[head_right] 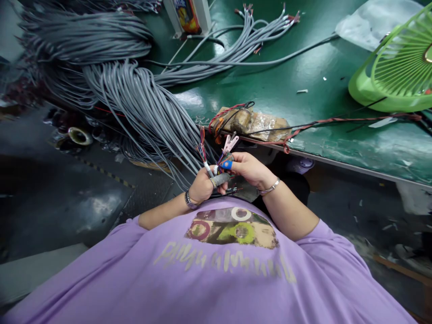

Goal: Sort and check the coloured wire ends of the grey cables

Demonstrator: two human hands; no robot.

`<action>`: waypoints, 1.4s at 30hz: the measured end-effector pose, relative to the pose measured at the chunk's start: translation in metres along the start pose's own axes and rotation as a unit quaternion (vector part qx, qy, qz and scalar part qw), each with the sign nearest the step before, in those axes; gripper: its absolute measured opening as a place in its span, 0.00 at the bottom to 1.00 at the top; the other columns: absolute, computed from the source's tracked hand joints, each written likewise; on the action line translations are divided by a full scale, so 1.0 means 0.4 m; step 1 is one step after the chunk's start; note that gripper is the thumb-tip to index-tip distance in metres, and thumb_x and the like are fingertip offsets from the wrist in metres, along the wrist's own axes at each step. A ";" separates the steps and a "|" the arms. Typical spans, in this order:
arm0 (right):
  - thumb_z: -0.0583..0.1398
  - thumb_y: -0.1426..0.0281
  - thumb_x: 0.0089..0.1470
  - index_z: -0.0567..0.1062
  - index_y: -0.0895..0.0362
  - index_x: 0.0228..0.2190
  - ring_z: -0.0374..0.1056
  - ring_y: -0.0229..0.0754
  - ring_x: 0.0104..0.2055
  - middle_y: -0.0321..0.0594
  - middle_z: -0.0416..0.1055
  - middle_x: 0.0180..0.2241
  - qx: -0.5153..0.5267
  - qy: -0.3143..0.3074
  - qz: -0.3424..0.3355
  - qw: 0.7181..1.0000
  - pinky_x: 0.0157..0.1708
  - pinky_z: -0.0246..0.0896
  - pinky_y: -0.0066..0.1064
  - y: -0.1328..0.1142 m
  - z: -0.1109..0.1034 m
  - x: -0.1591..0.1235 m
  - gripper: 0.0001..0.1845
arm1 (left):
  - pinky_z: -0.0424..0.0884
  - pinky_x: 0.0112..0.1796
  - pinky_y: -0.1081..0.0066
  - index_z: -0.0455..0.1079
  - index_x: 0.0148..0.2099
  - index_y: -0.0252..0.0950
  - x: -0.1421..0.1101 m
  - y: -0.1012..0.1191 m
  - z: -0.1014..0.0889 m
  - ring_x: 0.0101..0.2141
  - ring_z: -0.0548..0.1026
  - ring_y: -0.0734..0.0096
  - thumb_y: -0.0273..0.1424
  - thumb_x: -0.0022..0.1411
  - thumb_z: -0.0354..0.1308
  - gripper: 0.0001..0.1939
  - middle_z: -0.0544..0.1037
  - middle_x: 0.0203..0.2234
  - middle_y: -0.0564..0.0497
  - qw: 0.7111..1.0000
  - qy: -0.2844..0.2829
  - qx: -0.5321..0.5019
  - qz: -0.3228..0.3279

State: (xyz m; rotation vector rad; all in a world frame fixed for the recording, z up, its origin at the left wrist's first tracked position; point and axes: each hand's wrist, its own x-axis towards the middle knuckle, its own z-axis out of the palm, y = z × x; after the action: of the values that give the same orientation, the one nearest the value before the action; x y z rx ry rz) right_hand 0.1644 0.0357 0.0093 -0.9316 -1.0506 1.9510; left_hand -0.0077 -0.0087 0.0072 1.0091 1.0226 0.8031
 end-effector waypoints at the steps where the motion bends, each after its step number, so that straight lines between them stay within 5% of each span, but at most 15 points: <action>1: 0.77 0.56 0.35 0.78 0.59 0.24 0.63 0.31 0.22 0.34 0.72 0.21 0.013 0.009 0.001 1.000 0.23 0.63 0.25 0.000 -0.003 -0.001 0.23 | 0.68 0.18 0.76 0.71 0.31 0.34 0.001 0.003 0.000 0.15 0.72 0.75 0.49 0.49 0.71 0.23 0.76 0.18 0.52 1.000 0.013 -0.011 0.000; 8: 0.79 0.55 0.28 0.78 0.58 0.27 0.68 0.34 0.23 0.35 0.74 0.24 0.052 0.020 0.018 0.998 0.25 0.71 0.30 0.019 -0.024 -0.012 0.28 | 0.64 0.16 0.78 0.66 0.28 0.35 0.017 0.014 0.008 0.14 0.71 0.77 0.51 0.44 0.72 0.27 0.75 0.17 0.56 0.987 0.125 -0.101 0.015; 16: 0.77 0.62 0.35 0.77 0.58 0.26 0.61 0.30 0.21 0.31 0.71 0.21 0.029 0.098 -0.068 0.992 0.22 0.58 0.24 0.037 0.029 -0.001 0.20 | 0.69 0.18 0.77 0.68 0.29 0.35 0.012 -0.002 0.008 0.15 0.72 0.76 0.50 0.46 0.72 0.25 0.75 0.17 0.55 0.995 0.066 -0.070 0.022; 26: 0.77 0.57 0.34 0.75 0.57 0.25 0.60 0.31 0.20 0.30 0.68 0.19 0.036 0.078 -0.050 0.995 0.21 0.57 0.25 0.035 0.031 -0.007 0.24 | 0.67 0.17 0.77 0.67 0.30 0.35 0.010 -0.003 0.010 0.15 0.71 0.77 0.49 0.46 0.72 0.25 0.76 0.17 0.56 0.989 0.107 -0.101 0.036; 35: 0.75 0.63 0.37 0.72 0.57 0.20 0.58 0.30 0.20 0.30 0.65 0.17 0.063 0.097 -0.057 0.992 0.22 0.54 0.25 0.047 0.033 -0.008 0.19 | 0.62 0.16 0.79 0.67 0.29 0.35 0.018 0.021 0.022 0.14 0.71 0.78 0.45 0.46 0.71 0.21 0.75 0.17 0.56 0.971 0.174 -0.152 0.064; 42: 0.65 0.42 0.49 0.75 0.55 0.27 0.65 0.35 0.24 0.36 0.72 0.25 0.158 0.116 0.003 0.981 0.25 0.65 0.27 0.018 -0.018 0.036 0.28 | 0.59 0.15 0.78 0.66 0.27 0.35 0.025 0.053 0.036 0.13 0.68 0.79 0.46 0.45 0.72 0.23 0.73 0.16 0.56 0.978 0.142 -0.150 0.041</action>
State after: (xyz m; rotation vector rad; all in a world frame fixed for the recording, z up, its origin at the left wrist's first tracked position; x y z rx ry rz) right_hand 0.1616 0.0475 -0.0035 -0.9541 -0.5852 1.8878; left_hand 0.0074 0.0033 0.0268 0.6926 1.0661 1.1564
